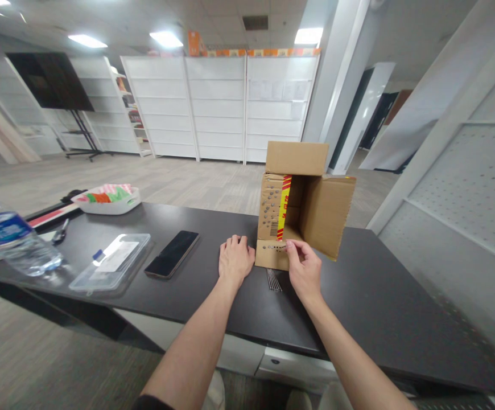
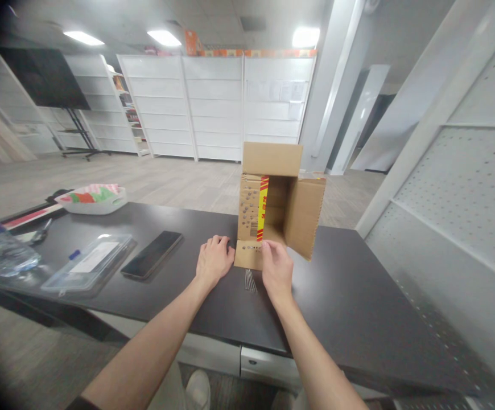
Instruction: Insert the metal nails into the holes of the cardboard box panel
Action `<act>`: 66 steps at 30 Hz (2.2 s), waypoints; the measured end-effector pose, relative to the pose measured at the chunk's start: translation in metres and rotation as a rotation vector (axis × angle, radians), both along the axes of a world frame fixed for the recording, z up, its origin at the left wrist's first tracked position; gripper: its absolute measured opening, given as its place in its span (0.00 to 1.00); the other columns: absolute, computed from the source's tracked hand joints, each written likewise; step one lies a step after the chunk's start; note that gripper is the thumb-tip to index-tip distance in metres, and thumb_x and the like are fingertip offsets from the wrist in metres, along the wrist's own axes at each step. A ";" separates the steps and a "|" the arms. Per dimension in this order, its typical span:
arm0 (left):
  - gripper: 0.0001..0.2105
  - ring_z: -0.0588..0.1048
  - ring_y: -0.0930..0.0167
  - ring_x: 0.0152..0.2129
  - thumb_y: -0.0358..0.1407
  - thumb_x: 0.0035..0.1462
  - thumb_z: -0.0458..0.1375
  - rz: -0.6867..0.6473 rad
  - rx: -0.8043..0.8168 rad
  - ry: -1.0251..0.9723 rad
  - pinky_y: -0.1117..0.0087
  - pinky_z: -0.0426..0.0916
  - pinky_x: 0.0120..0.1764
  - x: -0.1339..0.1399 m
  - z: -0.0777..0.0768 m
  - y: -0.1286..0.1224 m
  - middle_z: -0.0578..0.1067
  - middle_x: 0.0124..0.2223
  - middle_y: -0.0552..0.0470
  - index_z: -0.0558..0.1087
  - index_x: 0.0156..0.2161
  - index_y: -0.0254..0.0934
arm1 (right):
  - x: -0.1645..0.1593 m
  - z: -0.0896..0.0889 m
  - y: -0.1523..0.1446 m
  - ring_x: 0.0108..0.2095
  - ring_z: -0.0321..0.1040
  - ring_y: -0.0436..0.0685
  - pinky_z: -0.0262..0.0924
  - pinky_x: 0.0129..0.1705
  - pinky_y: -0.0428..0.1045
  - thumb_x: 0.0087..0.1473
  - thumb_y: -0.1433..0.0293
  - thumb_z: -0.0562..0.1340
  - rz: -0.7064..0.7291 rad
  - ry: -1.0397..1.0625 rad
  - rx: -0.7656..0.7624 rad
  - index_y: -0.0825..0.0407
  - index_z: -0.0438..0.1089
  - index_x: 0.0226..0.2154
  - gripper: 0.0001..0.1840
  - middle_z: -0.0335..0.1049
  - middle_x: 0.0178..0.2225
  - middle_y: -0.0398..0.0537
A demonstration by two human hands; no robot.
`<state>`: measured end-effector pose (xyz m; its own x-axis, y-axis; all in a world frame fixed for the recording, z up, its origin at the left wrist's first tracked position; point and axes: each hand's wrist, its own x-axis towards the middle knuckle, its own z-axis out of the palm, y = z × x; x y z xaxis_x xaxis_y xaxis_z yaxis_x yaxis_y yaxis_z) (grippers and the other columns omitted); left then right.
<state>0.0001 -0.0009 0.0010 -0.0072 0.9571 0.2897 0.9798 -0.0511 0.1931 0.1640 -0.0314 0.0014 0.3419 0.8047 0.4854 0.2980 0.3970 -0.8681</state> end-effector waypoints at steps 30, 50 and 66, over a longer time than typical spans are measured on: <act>0.14 0.70 0.61 0.49 0.35 0.63 0.49 -0.013 0.039 -0.006 0.60 0.62 0.51 0.000 -0.003 0.000 0.73 0.50 0.43 0.73 0.48 0.38 | -0.009 -0.013 0.000 0.37 0.73 0.58 0.68 0.45 0.54 0.57 0.57 0.62 0.102 -0.077 0.025 0.51 0.76 0.35 0.15 0.78 0.36 0.50; 0.14 0.70 0.61 0.48 0.35 0.63 0.49 -0.008 0.048 -0.004 0.60 0.62 0.51 0.000 -0.003 0.000 0.73 0.50 0.44 0.73 0.48 0.38 | -0.010 -0.012 -0.007 0.33 0.73 0.57 0.68 0.41 0.52 0.56 0.58 0.61 0.119 -0.179 -0.008 0.51 0.74 0.33 0.13 0.77 0.32 0.48; 0.14 0.70 0.61 0.49 0.35 0.63 0.49 -0.005 0.036 -0.008 0.60 0.62 0.51 0.001 -0.003 0.000 0.73 0.50 0.43 0.73 0.49 0.38 | -0.008 -0.017 -0.002 0.39 0.75 0.64 0.67 0.47 0.59 0.55 0.56 0.58 0.097 -0.171 -0.172 0.54 0.78 0.41 0.22 0.80 0.40 0.56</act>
